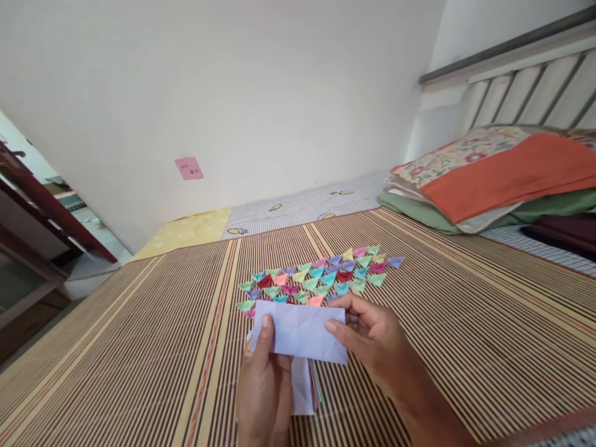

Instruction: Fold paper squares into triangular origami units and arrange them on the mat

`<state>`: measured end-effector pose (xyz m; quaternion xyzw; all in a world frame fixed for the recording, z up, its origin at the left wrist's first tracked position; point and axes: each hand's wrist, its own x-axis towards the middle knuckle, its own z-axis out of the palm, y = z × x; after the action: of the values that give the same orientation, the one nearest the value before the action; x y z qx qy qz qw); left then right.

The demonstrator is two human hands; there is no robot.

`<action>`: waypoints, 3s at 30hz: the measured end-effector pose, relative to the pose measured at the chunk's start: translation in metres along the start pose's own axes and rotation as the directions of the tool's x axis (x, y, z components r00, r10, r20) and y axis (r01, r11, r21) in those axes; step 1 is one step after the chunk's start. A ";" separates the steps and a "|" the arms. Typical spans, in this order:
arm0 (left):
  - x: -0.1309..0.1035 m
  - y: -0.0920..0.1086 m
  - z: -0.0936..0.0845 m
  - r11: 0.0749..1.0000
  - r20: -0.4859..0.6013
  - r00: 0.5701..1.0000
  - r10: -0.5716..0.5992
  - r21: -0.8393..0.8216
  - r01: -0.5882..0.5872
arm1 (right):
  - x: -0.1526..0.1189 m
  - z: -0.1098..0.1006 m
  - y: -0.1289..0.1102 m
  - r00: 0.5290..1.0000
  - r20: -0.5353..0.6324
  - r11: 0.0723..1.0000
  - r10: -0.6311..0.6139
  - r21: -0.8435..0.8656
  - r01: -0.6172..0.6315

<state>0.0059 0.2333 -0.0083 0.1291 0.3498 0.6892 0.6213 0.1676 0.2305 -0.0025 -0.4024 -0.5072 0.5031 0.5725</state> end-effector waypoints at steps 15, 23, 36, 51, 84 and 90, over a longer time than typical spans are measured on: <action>-0.021 -0.014 0.021 0.999 0.061 0.997 -0.044 0.020 0.043 | 0.003 0.001 0.004 0.990 -0.138 0.999 -0.016 0.039 0.022; -0.017 -0.008 0.012 0.989 0.059 0.991 -0.119 0.093 0.113 | 0.004 -0.002 0.010 0.978 -0.194 0.997 -0.077 -0.031 0.073; -0.016 -0.014 0.013 0.999 0.043 0.999 -0.027 0.049 0.025 | 0.003 0.001 0.008 0.982 -0.158 0.994 -0.105 -0.057 0.097; -0.011 0.000 0.007 0.983 0.140 0.984 -0.112 0.163 0.088 | -0.005 -0.016 -0.016 0.898 0.358 0.844 -0.254 -0.371 0.387; -0.018 -0.016 0.012 0.963 0.148 0.987 0.058 0.253 -0.094 | -0.001 0.018 0.000 0.911 -0.084 0.810 -0.404 -0.496 0.314; -0.019 -0.014 0.017 0.983 0.105 0.994 0.038 0.173 -0.055 | -0.002 0.019 0.004 0.921 -0.143 0.863 -0.363 -0.423 0.275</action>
<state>0.0306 0.2209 -0.0002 0.2262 0.3742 0.6626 0.6081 0.1487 0.2287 -0.0034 -0.4721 -0.5920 0.2411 0.6071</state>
